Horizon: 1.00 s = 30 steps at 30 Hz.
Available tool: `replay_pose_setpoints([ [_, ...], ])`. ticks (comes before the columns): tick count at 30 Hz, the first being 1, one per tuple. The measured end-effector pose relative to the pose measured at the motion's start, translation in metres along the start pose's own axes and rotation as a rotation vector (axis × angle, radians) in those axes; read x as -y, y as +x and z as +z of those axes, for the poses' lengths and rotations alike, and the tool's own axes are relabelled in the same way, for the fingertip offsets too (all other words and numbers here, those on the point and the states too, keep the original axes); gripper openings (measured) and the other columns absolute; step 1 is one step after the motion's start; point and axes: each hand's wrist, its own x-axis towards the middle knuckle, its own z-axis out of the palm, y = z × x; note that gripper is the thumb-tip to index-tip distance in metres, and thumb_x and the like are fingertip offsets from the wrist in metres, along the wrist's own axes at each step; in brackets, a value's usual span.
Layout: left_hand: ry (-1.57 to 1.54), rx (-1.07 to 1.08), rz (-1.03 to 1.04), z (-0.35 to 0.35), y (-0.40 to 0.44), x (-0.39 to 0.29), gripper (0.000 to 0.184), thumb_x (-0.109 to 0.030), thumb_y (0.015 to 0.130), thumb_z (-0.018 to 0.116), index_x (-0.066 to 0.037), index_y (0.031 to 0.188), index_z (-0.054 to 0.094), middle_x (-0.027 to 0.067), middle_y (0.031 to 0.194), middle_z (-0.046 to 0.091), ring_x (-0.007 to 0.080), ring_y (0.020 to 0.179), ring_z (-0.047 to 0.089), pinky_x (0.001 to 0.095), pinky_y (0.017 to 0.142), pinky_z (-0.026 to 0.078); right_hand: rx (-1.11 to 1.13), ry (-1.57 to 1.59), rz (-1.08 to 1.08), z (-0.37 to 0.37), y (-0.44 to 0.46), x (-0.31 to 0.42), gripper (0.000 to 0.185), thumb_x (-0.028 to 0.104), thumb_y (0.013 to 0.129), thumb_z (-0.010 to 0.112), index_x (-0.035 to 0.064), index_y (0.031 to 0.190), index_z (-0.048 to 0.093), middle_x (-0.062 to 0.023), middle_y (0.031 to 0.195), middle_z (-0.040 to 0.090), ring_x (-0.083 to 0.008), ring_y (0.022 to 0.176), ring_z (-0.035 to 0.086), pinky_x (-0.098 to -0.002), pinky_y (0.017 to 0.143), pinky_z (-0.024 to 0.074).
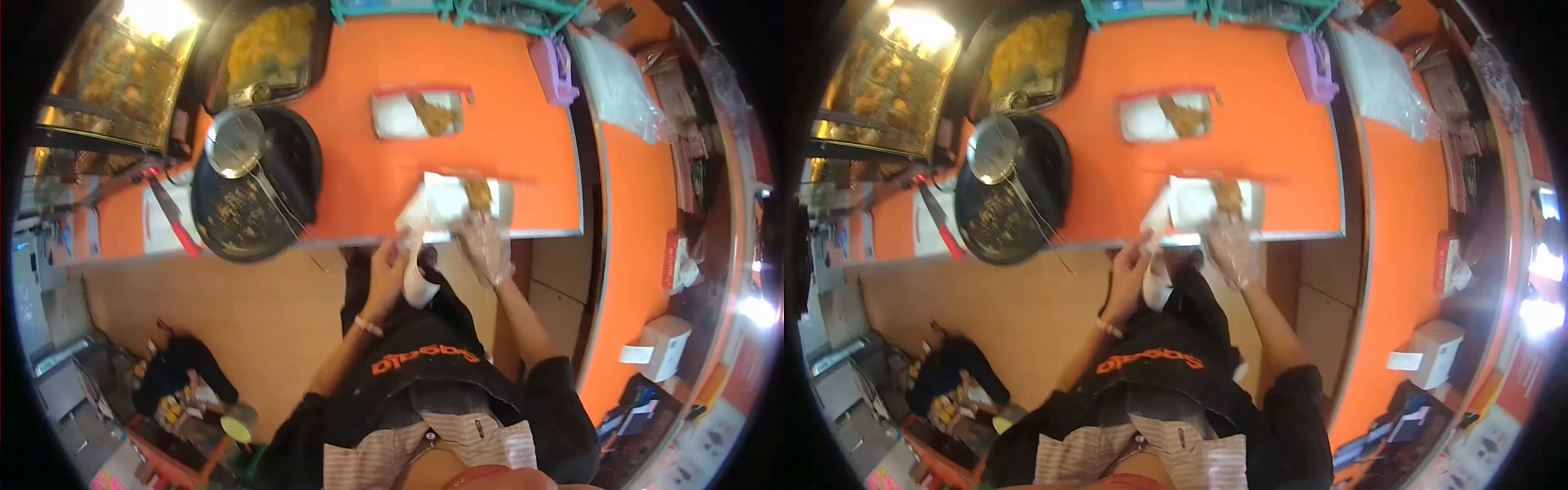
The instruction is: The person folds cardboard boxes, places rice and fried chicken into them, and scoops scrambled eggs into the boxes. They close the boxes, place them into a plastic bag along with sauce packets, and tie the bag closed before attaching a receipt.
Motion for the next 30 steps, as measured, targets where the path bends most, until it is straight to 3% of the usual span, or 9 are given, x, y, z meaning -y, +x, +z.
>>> replay_pose_setpoints([
  [4,0.788,-0.029,-0.112,0.017,0.005,0.012,0.036,0.002,0.078,0.049,-0.003,0.113,0.052,0.0142,0.076,0.058,0.0099,0.065,0.053,0.0235,0.058,0.043,-0.166,0.357,-0.121,0.028,0.011,-0.056,0.014,0.010,0.073,0.055,0.0123,0.086,0.056,-0.0076,0.084,0.052,-0.0252,0.086,0.050,-0.0403,0.072,0.0380],
  [10,0.803,0.048,0.409,0.067,0.059,0.035,0.034,-0.001,0.074,0.055,-0.005,0.108,0.053,0.0177,0.080,0.055,0.0282,0.067,0.055,0.0359,0.065,0.046,-0.168,0.189,-0.164,0.052,0.030,-0.071,0.014,0.013,0.074,0.057,0.0113,0.087,0.057,-0.0082,0.088,0.053,-0.0238,0.084,0.050,-0.0388,0.070,0.0404],
  [12,0.819,-0.013,0.428,0.068,0.058,0.031,0.034,-0.003,0.074,0.056,-0.007,0.108,0.054,0.0176,0.086,0.054,0.0275,0.070,0.053,0.0353,0.066,0.045,-0.196,0.670,0.062,0.071,0.022,-0.069,0.012,0.014,0.076,0.056,0.0101,0.087,0.058,-0.0097,0.090,0.054,-0.0262,0.086,0.052,-0.0390,0.072,0.0424],
  [14,0.832,-0.080,0.450,0.065,0.052,0.022,0.034,-0.005,0.074,0.058,-0.010,0.107,0.055,0.0174,0.091,0.053,0.0268,0.074,0.052,0.0346,0.066,0.044,-0.303,0.242,-0.084,0.017,0.018,-0.054,0.019,0.013,0.074,0.059,0.0059,0.092,0.059,-0.0122,0.096,0.054,-0.0303,0.087,0.052,-0.0389,0.075,0.0439],
  [19,0.656,0.087,0.420,0.069,-0.001,-0.010,0.055,-0.015,0.063,0.072,-0.006,0.111,0.048,0.0143,0.109,0.046,0.0293,0.092,0.049,0.0373,0.082,0.040,-0.431,0.612,0.357,-0.012,-0.032,-0.037,0.029,0.024,0.082,0.055,0.0048,0.103,0.054,-0.0143,0.106,0.052,-0.0293,0.101,0.049,-0.0391,0.083,0.0407],
  [21,0.647,0.451,0.654,0.095,-0.012,-0.023,0.066,-0.027,0.057,0.077,-0.005,0.110,0.047,0.0141,0.112,0.044,0.0300,0.103,0.045,0.0382,0.090,0.034,-0.720,1.270,0.905,0.009,-0.053,-0.030,0.042,0.030,0.085,0.052,0.0066,0.118,0.044,-0.0140,0.118,0.046,-0.0277,0.106,0.047,-0.0387,0.087,0.0394],
  [24,0.616,0.615,0.688,0.132,-0.019,-0.015,0.055,-0.025,0.062,0.072,-0.006,0.108,0.049,0.0123,0.110,0.046,0.0314,0.104,0.044,0.0386,0.089,0.036,-0.854,1.939,1.152,0.014,-0.069,-0.016,0.047,0.027,0.090,0.044,0.0095,0.129,0.026,-0.0153,0.124,0.035,-0.0272,0.112,0.039,-0.0376,0.092,0.0389],
  [25,0.692,0.539,0.779,0.139,-0.015,-0.010,0.051,-0.024,0.063,0.071,-0.007,0.107,0.050,0.0121,0.108,0.047,0.0311,0.103,0.044,0.0385,0.088,0.036,-0.696,1.846,0.879,0.020,-0.087,-0.004,0.048,0.035,0.091,0.037,0.0100,0.130,0.025,-0.0128,0.124,0.036,-0.0254,0.115,0.037,-0.0356,0.094,0.0361],
  [30,0.843,0.538,0.803,0.145,0.015,-0.041,0.049,-0.022,0.065,0.069,-0.009,0.108,0.049,0.0106,0.106,0.046,0.0290,0.100,0.045,0.0396,0.086,0.038,-0.355,1.669,1.122,0.029,-0.122,0.028,0.053,0.032,0.091,0.036,0.0115,0.135,0.015,-0.0095,0.133,0.027,-0.0226,0.123,0.029,-0.0358,0.096,0.0336],
])
